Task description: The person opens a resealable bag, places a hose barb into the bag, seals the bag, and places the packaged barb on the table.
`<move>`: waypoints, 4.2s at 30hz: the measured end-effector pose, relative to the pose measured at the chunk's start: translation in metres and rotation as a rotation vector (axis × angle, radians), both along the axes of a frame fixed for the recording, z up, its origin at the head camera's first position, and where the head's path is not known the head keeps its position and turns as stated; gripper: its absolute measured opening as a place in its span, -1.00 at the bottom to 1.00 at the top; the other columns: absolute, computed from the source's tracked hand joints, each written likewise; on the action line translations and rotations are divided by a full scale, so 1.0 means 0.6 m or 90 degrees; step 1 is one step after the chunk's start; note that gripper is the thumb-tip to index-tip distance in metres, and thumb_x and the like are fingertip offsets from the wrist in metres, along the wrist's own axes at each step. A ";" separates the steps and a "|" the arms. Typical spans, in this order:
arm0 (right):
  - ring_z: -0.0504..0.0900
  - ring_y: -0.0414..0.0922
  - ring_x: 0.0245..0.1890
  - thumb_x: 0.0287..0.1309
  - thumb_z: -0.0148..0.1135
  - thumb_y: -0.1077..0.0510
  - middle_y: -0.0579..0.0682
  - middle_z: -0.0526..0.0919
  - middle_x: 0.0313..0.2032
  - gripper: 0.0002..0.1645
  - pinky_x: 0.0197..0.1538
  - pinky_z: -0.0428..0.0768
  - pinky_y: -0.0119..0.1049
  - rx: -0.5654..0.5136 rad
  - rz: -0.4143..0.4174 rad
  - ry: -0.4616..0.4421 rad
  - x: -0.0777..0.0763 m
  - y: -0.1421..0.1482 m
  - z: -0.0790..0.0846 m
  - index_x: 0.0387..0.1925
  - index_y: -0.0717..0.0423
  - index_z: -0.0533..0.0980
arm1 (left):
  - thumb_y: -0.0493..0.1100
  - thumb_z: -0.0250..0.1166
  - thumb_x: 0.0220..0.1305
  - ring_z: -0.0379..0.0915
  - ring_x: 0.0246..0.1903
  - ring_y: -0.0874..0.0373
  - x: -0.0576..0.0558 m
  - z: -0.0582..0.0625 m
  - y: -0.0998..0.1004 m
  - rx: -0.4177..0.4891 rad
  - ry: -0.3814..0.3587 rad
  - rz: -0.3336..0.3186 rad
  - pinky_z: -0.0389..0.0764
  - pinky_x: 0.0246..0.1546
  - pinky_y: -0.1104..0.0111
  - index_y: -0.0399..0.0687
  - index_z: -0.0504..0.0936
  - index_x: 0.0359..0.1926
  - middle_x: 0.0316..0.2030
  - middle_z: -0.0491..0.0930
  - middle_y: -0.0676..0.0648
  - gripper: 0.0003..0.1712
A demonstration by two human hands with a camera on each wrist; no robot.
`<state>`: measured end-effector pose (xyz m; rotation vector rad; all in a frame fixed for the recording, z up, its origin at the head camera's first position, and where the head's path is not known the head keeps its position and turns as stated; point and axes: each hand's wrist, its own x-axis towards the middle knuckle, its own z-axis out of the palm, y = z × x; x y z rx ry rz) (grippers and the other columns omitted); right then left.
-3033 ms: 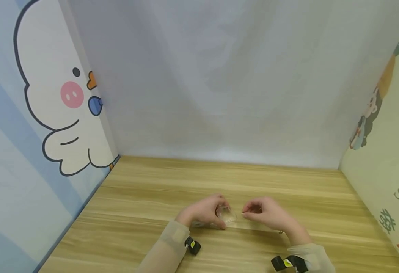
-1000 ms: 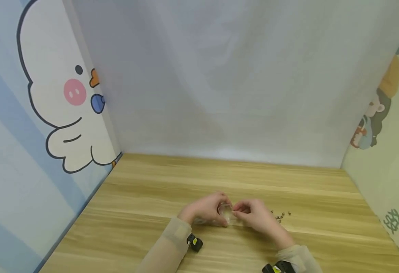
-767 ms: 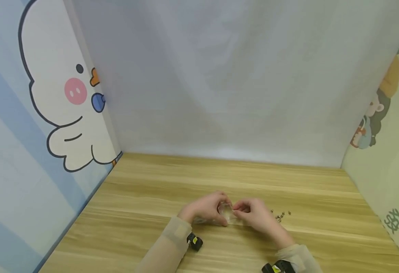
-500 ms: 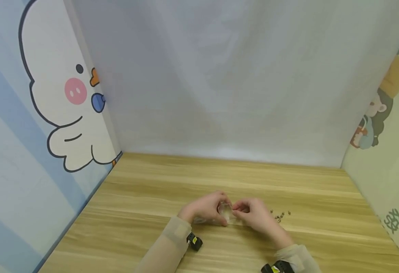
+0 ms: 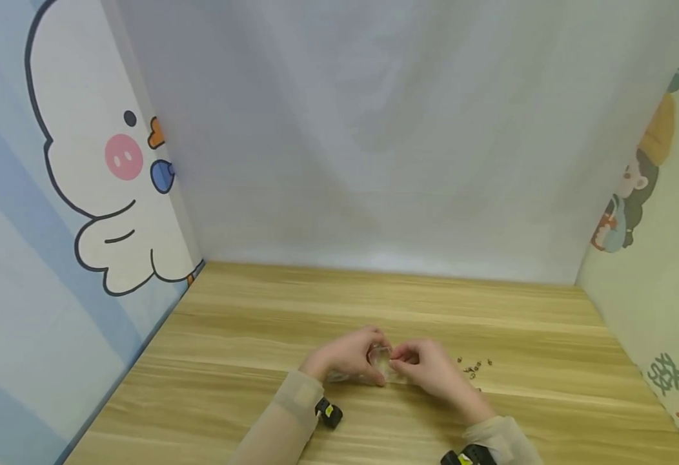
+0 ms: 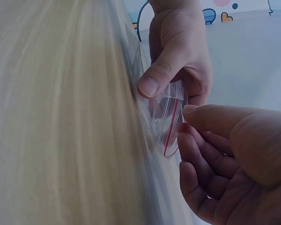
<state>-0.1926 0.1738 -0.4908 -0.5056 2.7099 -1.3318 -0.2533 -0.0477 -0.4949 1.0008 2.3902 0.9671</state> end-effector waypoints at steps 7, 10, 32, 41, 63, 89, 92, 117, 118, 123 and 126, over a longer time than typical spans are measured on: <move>0.71 -0.19 -0.27 0.33 0.46 0.19 -0.14 0.78 -0.29 -0.88 -0.21 0.67 -0.35 -0.009 0.004 -0.001 -0.002 0.000 -0.004 -0.15 0.14 0.75 | -0.15 0.76 0.01 0.48 -0.07 0.28 -0.001 -0.003 0.000 0.003 -0.004 0.003 0.56 -0.02 0.40 0.00 0.70 0.09 0.07 0.52 0.14 -0.39; 0.72 -0.18 -0.26 0.34 0.46 0.19 -0.13 0.78 -0.27 -0.87 -0.20 0.67 -0.34 -0.009 0.001 -0.002 -0.004 0.000 -0.003 -0.13 0.15 0.75 | -0.15 0.75 0.01 0.48 -0.04 0.29 -0.003 -0.003 0.001 0.004 -0.002 0.001 0.56 0.02 0.41 0.00 0.70 0.10 0.08 0.53 0.13 -0.39; 0.72 -0.15 -0.20 0.39 0.43 0.14 -0.06 0.80 -0.19 -0.79 -0.13 0.67 -0.28 -0.028 -0.025 -0.051 0.001 0.017 0.014 -0.05 0.18 0.75 | -0.14 0.75 0.00 0.48 0.01 0.31 -0.002 -0.005 -0.001 -0.003 0.011 -0.001 0.53 0.12 0.40 -0.05 0.69 0.12 0.06 0.55 0.13 -0.36; 0.73 -0.12 -0.13 0.44 0.39 0.10 -0.02 0.78 -0.11 -0.66 -0.11 0.69 -0.27 -0.012 -0.017 -0.040 0.007 0.081 0.054 0.07 0.27 0.70 | -0.16 0.76 -0.02 0.46 0.01 0.30 0.002 -0.003 -0.001 -0.006 0.013 -0.008 0.51 0.15 0.39 -0.02 0.71 0.11 0.03 0.53 0.13 -0.36; 0.72 0.06 -0.03 0.36 0.40 0.26 0.30 0.74 0.04 -0.57 -0.03 0.64 -0.34 0.009 -0.092 -0.066 0.018 0.275 0.037 0.16 0.45 0.61 | -0.15 0.75 -0.01 0.47 0.02 0.29 -0.003 -0.008 0.001 -0.005 0.022 -0.007 0.51 0.18 0.39 -0.04 0.70 0.12 0.05 0.53 0.10 -0.35; 0.61 -0.06 -0.13 0.29 0.49 0.18 0.05 0.72 -0.11 -0.55 -0.13 0.61 -0.33 0.039 -0.101 -0.120 0.012 0.284 -0.006 0.12 0.36 0.65 | -0.28 0.73 -0.03 0.43 -0.14 0.26 -0.001 -0.011 -0.005 0.016 -0.034 0.024 0.56 -0.08 0.39 -0.02 0.69 0.10 -0.01 0.50 0.12 -0.37; 0.61 -0.07 -0.13 0.29 0.49 0.17 0.04 0.71 -0.13 -0.58 -0.13 0.60 -0.31 0.048 -0.110 -0.112 0.009 0.282 -0.003 0.09 0.34 0.66 | -0.27 0.73 -0.02 0.42 -0.18 0.26 -0.005 -0.008 -0.004 0.013 -0.025 0.024 0.56 -0.13 0.40 -0.04 0.69 0.11 -0.03 0.50 0.11 -0.36; 0.59 -0.11 -0.20 0.30 0.49 0.18 -0.02 0.69 -0.21 -0.74 -0.15 0.58 -0.31 0.095 -0.115 -0.087 0.005 0.286 -0.008 -0.05 0.24 0.71 | -0.19 0.75 -0.01 0.44 -0.08 0.29 -0.004 -0.011 0.004 -0.003 -0.004 0.015 0.53 0.02 0.39 0.02 0.70 0.12 0.01 0.51 0.14 -0.37; 0.59 -0.11 -0.20 0.30 0.49 0.18 -0.03 0.69 -0.21 -0.74 -0.15 0.58 -0.31 0.096 -0.113 -0.086 0.005 0.286 -0.009 -0.06 0.24 0.70 | -0.19 0.75 -0.01 0.43 -0.06 0.29 -0.004 -0.011 0.004 -0.003 -0.003 0.015 0.53 0.03 0.39 0.02 0.70 0.11 0.01 0.52 0.14 -0.37; 0.60 -0.11 -0.20 0.30 0.48 0.18 -0.04 0.69 -0.22 -0.75 -0.14 0.58 -0.30 0.099 -0.108 -0.079 0.006 0.284 -0.007 -0.07 0.24 0.71 | -0.17 0.75 0.01 0.43 -0.08 0.28 -0.005 -0.010 0.003 -0.010 0.004 0.015 0.53 0.00 0.39 0.02 0.70 0.12 0.01 0.51 0.14 -0.38; 0.60 -0.12 -0.20 0.30 0.49 0.18 -0.05 0.69 -0.23 -0.76 -0.14 0.58 -0.31 0.101 -0.108 -0.077 0.007 0.284 -0.006 -0.07 0.23 0.71 | -0.17 0.75 0.00 0.43 -0.06 0.29 -0.005 -0.009 0.003 -0.009 0.006 0.014 0.52 0.04 0.39 0.01 0.70 0.13 0.01 0.51 0.14 -0.36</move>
